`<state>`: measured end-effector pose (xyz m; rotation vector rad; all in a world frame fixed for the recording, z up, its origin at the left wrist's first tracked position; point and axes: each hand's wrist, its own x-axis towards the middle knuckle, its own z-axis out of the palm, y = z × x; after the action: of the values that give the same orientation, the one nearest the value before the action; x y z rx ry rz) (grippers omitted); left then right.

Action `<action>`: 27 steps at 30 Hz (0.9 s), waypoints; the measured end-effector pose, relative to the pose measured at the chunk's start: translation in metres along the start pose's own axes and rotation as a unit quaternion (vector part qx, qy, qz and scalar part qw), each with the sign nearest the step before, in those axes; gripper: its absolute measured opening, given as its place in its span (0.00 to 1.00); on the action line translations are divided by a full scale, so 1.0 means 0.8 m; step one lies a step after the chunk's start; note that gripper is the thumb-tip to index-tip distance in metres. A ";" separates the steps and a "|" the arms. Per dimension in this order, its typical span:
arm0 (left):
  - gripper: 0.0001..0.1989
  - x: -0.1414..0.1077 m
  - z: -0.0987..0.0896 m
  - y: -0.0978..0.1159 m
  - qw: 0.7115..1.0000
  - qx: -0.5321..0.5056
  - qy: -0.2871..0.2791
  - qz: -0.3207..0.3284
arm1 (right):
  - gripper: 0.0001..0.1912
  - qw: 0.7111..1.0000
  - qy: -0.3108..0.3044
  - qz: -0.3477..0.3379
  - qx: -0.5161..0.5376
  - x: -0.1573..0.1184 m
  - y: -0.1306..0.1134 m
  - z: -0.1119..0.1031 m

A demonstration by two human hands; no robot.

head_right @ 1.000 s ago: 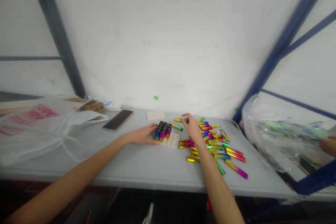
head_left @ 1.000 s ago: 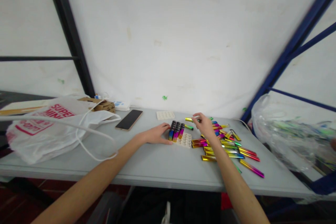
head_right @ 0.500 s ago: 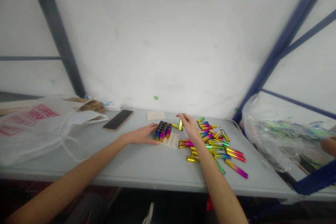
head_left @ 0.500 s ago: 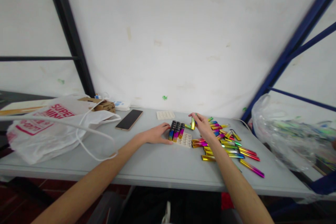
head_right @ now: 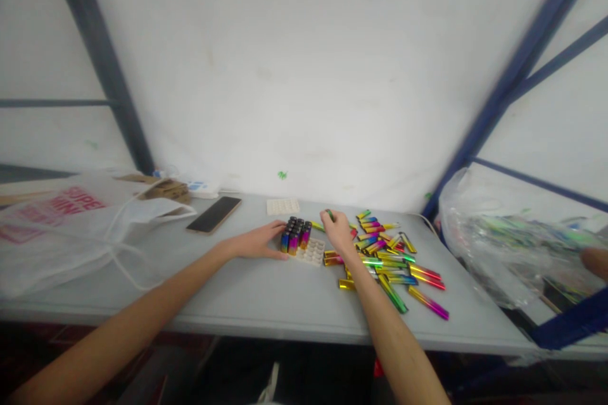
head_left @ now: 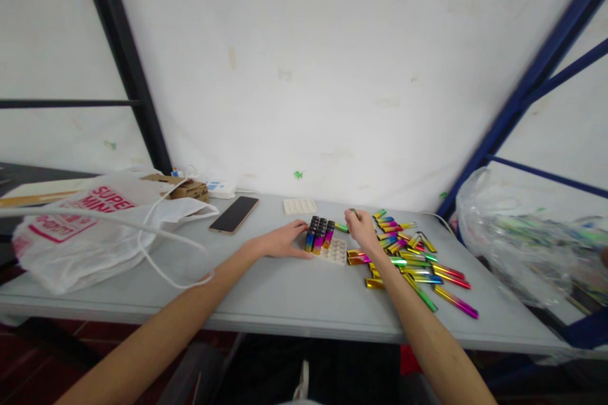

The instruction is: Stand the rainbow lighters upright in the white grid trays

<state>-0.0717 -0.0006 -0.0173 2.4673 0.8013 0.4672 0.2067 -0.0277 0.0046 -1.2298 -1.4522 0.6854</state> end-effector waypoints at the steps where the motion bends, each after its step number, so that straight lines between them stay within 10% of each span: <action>1: 0.42 0.000 0.000 0.000 1.000 0.000 0.000 0.003 | 0.24 1.000 0.009 -0.013 -0.022 0.000 0.001 0.000; 27: 0.40 0.000 -0.001 0.002 1.000 0.014 -0.002 0.012 | 0.18 0.958 -0.183 -0.174 -0.138 -0.010 -0.016 -0.017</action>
<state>-0.0710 -0.0013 -0.0158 2.5044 0.7824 0.4633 0.2147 -0.0422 0.0171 -1.0452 -2.0705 0.4928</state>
